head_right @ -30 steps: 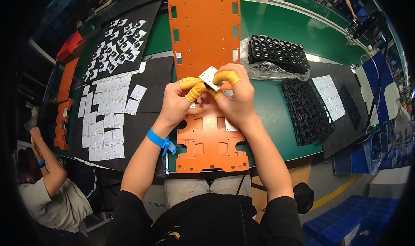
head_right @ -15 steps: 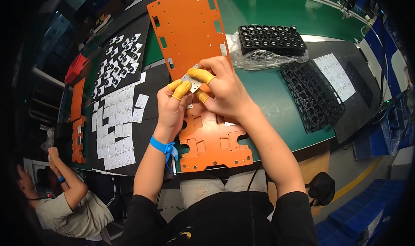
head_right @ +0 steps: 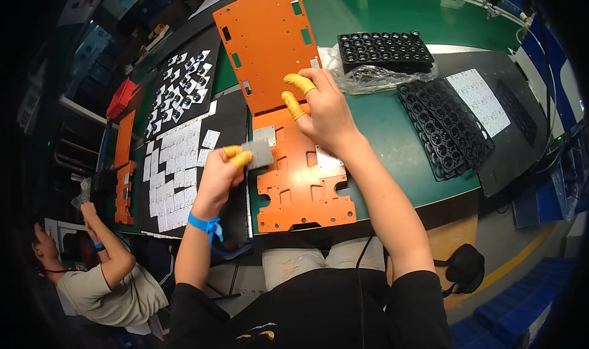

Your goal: Assembling small electronic components and PCB boards into orange plastic fixtures at a factory workstation.

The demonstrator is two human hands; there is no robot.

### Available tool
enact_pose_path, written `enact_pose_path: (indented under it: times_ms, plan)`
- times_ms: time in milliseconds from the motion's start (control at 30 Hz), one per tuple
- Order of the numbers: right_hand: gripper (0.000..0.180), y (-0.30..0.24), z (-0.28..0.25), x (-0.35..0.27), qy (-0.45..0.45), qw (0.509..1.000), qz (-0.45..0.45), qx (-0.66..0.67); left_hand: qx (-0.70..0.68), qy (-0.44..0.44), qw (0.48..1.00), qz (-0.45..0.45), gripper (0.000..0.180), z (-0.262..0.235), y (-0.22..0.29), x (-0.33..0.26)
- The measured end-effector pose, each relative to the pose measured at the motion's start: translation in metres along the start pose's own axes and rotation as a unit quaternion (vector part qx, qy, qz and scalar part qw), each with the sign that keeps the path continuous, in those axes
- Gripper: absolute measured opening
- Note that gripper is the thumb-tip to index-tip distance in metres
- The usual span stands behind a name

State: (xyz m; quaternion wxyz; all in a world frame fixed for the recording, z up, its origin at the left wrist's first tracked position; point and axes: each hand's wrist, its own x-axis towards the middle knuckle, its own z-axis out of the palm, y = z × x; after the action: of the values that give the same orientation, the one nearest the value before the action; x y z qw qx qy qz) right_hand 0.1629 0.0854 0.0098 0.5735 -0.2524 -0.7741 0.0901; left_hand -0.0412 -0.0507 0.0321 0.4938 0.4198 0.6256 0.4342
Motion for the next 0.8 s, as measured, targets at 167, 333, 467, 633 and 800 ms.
enact_pose_path:
  times_ms: [167,333,467,633,800]
  plan:
    - [0.02,-0.003,0.002,-0.004,-0.037,0.999,0.024,0.03,0.078,0.003,0.994,-0.075,0.016,0.0,-0.007,-0.007]
    - [0.015,0.001,0.004,-0.004,-0.038,0.998,0.03,0.038,0.063,-0.038,0.991,-0.109,0.015,-0.003,-0.013,0.007]
    - [0.014,0.002,0.005,-0.003,-0.041,0.998,0.039,0.038,-0.001,-0.076,0.981,-0.176,0.019,-0.007,-0.011,0.012]
    - [0.014,0.001,0.007,-0.006,-0.043,0.994,0.067,0.071,0.049,-0.07,0.975,-0.205,0.019,-0.004,-0.003,0.006]
    - [0.014,0.006,0.007,-0.007,-0.036,0.994,0.071,0.069,0.464,0.119,0.87,0.118,0.033,-0.016,0.0,0.0]
